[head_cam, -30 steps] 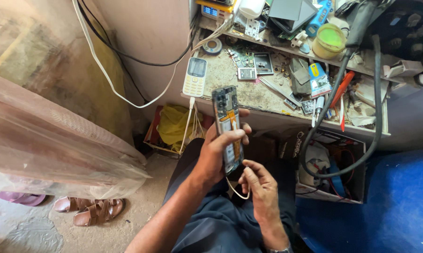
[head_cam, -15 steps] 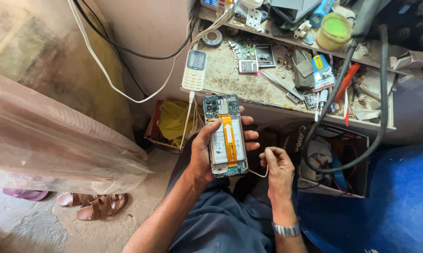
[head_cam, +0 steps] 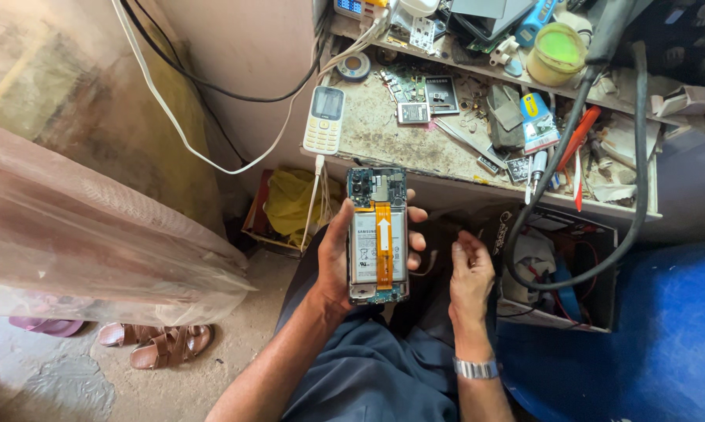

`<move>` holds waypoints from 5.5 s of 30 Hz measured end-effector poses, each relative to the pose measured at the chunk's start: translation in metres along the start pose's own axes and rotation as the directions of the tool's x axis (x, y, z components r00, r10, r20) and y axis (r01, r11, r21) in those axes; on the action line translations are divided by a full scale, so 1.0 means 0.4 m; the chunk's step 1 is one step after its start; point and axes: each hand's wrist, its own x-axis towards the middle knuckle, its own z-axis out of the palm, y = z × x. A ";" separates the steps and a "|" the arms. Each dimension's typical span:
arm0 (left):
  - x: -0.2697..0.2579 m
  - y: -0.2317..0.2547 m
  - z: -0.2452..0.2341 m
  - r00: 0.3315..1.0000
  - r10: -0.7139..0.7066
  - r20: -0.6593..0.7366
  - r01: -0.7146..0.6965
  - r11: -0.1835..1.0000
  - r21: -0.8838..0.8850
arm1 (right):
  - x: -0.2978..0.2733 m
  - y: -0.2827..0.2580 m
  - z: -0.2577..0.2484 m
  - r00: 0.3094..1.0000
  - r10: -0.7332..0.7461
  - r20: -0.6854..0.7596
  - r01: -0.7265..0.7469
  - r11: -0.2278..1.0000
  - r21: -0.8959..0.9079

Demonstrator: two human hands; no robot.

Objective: The person disassembles a smartphone, removes internal components and cables, and uses a prying tool and a thin applicator to manipulate parts and housings on a cluttered workbench.

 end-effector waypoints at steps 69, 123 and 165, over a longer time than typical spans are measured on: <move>-0.014 -0.043 -0.011 0.989 -0.089 -0.121 0.107 0.982 0.158 | -0.203 -0.330 0.002 0.802 -0.178 0.569 0.366 0.901 -0.234; -0.311 -0.049 -0.341 0.852 -0.169 -0.496 0.430 0.767 0.477 | 0.110 -0.280 0.222 0.846 0.182 0.501 -0.346 0.903 0.256; 0.078 0.087 0.003 0.970 0.240 0.038 -0.022 -0.072 0.997 | 0.205 -0.458 -0.098 0.975 0.065 0.212 -0.148 0.904 0.400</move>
